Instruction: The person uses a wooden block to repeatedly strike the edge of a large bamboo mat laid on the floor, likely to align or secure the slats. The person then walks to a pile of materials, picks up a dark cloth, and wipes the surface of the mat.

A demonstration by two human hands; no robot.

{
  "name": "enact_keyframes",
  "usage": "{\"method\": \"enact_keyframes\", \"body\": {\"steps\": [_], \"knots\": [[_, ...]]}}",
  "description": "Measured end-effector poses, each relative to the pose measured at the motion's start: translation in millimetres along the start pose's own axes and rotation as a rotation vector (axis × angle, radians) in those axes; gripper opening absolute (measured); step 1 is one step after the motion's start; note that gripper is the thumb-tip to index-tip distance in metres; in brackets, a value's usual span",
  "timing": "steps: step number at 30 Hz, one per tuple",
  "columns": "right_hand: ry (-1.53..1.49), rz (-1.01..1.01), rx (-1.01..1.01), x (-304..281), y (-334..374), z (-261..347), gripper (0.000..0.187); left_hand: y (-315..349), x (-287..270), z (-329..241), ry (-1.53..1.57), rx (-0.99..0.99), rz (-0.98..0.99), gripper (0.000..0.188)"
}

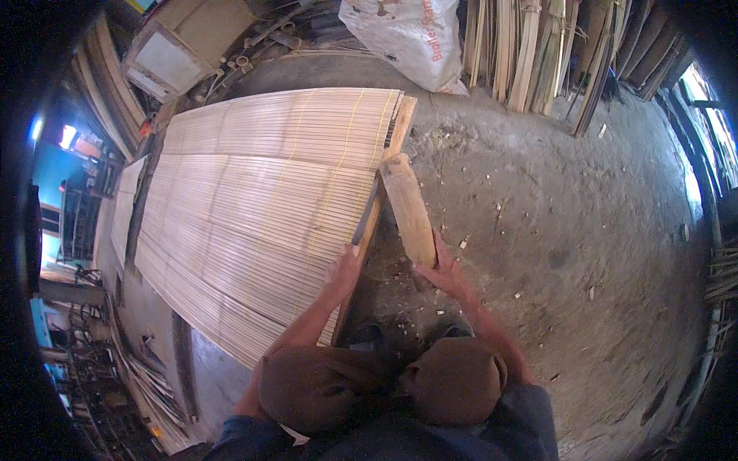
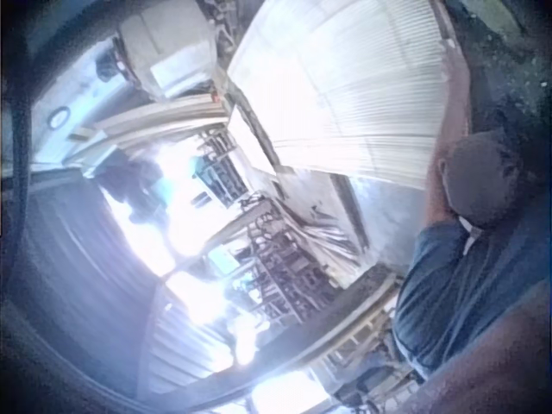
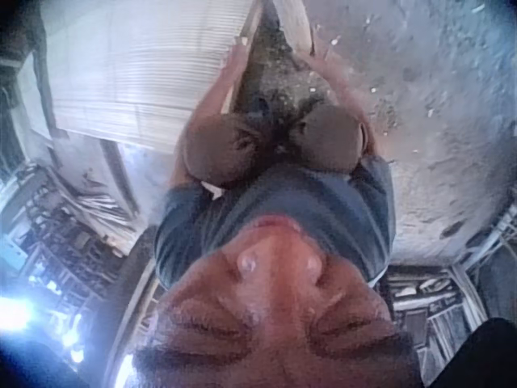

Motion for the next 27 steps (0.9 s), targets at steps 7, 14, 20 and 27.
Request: {"method": "enact_keyframes", "body": {"steps": [7,14,20,27], "knots": [[-0.192,-0.092,0.135,-8,8,-3,0.094,-5,-5,12,0.214,0.065,-0.027,0.047],[-0.147,-0.173,-0.385,-22,-33,200,0.088,-8,-5,38,0.185,0.166,-0.045,0.050],[-0.136,-0.481,-0.927,-57,-17,399,0.118,13,-48,14,0.241,0.060,0.045,0.049],[0.498,0.013,-0.211,-18,-42,21,0.097,4,-26,-13,-0.081,0.318,0.039,0.036]]}}
Point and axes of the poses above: each hand's wrist, its own y-axis away from the middle knuckle, its own x-axis out of the palm, z = x × y, the point moved 10 cm from there along -y, towards the middle knuckle, and after that the axes turned 12 degrees about -y, right-handed, at the moved point
